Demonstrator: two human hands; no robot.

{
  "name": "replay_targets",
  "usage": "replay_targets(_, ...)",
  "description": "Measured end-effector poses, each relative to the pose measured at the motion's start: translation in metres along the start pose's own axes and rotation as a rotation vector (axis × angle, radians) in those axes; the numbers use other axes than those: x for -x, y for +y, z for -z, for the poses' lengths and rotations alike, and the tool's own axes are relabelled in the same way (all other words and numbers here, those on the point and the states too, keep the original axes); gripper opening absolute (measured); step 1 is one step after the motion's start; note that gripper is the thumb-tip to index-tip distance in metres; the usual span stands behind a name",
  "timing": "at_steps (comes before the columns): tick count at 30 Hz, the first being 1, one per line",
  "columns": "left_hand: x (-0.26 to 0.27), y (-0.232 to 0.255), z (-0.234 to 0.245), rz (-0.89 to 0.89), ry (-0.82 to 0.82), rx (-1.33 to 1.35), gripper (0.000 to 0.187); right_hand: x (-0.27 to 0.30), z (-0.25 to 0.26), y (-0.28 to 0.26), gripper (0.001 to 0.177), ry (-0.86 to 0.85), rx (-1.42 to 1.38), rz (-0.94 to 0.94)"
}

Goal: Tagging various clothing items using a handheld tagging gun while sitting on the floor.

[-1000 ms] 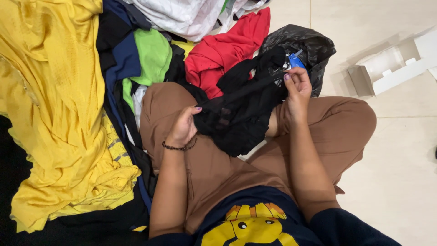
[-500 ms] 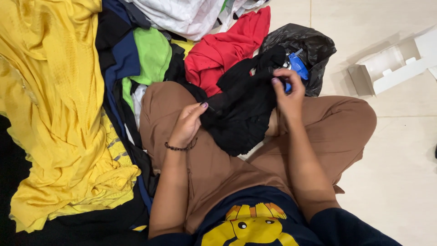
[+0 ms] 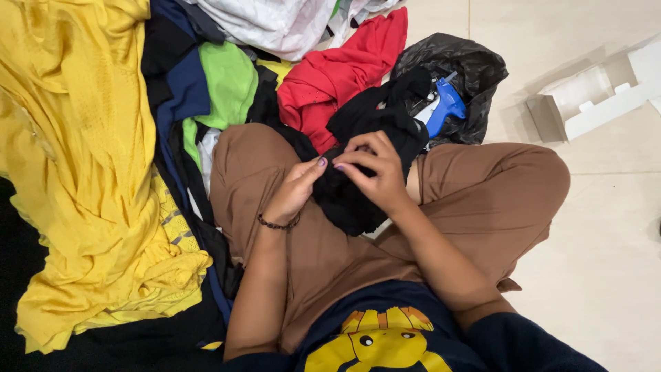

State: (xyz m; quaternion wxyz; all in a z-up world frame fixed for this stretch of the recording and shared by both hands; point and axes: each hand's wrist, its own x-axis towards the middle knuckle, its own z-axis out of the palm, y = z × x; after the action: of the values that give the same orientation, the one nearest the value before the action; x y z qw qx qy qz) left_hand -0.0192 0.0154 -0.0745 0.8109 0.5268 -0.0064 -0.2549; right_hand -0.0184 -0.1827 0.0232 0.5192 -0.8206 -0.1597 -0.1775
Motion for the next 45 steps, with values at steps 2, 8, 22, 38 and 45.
replay_targets(2, -0.008, -0.023, 0.017, -0.011, 0.050, 0.047, 0.031, -0.003, 0.019, 0.006, 0.004, -0.048, -0.071, -0.031)
replay_targets(8, 0.005, 0.070, -0.028, -0.070, 0.087, 0.207, 0.029, -0.004, 0.110, 0.008, 0.010, -0.994, -0.177, -0.527)
replay_targets(22, -0.002, 0.061, -0.034, -0.140, 0.129, -0.024, 0.010, -0.004, 0.049, 0.036, 0.052, -0.415, 0.172, -0.117)
replay_targets(38, -0.016, 0.044, -0.010, -0.121, 0.294, -0.033, 0.018, 0.075, 0.049, 0.058, 0.023, -1.178, 0.683, -0.814)
replay_targets(45, -0.019, 0.039, -0.007, -0.104, 0.278, -0.040, 0.018, 0.115, 0.010, 0.096, 0.021, -0.987, 0.881, -0.664)
